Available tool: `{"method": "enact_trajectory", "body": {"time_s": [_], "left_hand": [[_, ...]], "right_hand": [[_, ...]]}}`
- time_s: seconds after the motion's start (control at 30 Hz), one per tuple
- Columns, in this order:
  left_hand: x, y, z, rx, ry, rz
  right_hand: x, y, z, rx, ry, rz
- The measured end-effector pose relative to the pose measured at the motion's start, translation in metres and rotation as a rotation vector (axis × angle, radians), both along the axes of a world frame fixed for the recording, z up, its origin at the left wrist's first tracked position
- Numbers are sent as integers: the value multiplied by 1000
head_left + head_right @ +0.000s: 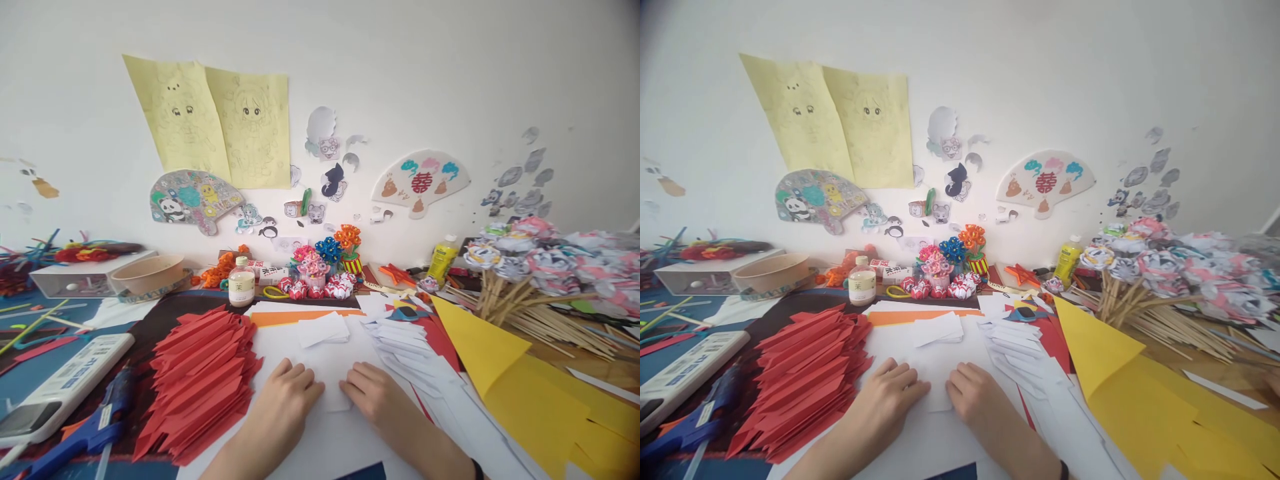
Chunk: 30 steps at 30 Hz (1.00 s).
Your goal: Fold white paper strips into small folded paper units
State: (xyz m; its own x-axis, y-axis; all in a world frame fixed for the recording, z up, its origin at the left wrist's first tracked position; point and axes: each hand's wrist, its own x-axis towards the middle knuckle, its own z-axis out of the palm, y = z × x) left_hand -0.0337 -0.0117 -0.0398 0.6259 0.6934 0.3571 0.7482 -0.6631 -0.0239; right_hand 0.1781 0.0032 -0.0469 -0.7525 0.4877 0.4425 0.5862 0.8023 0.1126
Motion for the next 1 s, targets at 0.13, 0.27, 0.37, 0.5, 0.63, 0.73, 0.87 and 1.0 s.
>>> {"method": "enact_trajectory", "body": {"time_s": [0.13, 0.27, 0.37, 0.5, 0.63, 0.73, 0.87, 1.0], "left_hand": [[-3, -5, 13, -126, -21, 47], [-1, -5, 16, -217, -143, 112], [6, 1, 10, -251, -262, 212], [11, 8, 6, -307, -368, 229], [11, 8, 7, -358, -431, 205], [12, 7, 7, -406, -484, 215], [15, 6, 9, -480, -573, 210], [15, 4, 15, -499, -606, 212]], "right_hand": [[3, 0, -2, -145, 12, -61], [8, 2, -2, -313, 133, -122], [9, 2, 4, -428, 244, -154], [2, 0, 14, -544, 396, -226], [-6, 0, 17, -594, 461, -220], [-8, 2, 16, -634, 520, -229], [-8, 3, 16, -772, 610, -239], [-7, 4, 17, -849, 658, -242]]}}
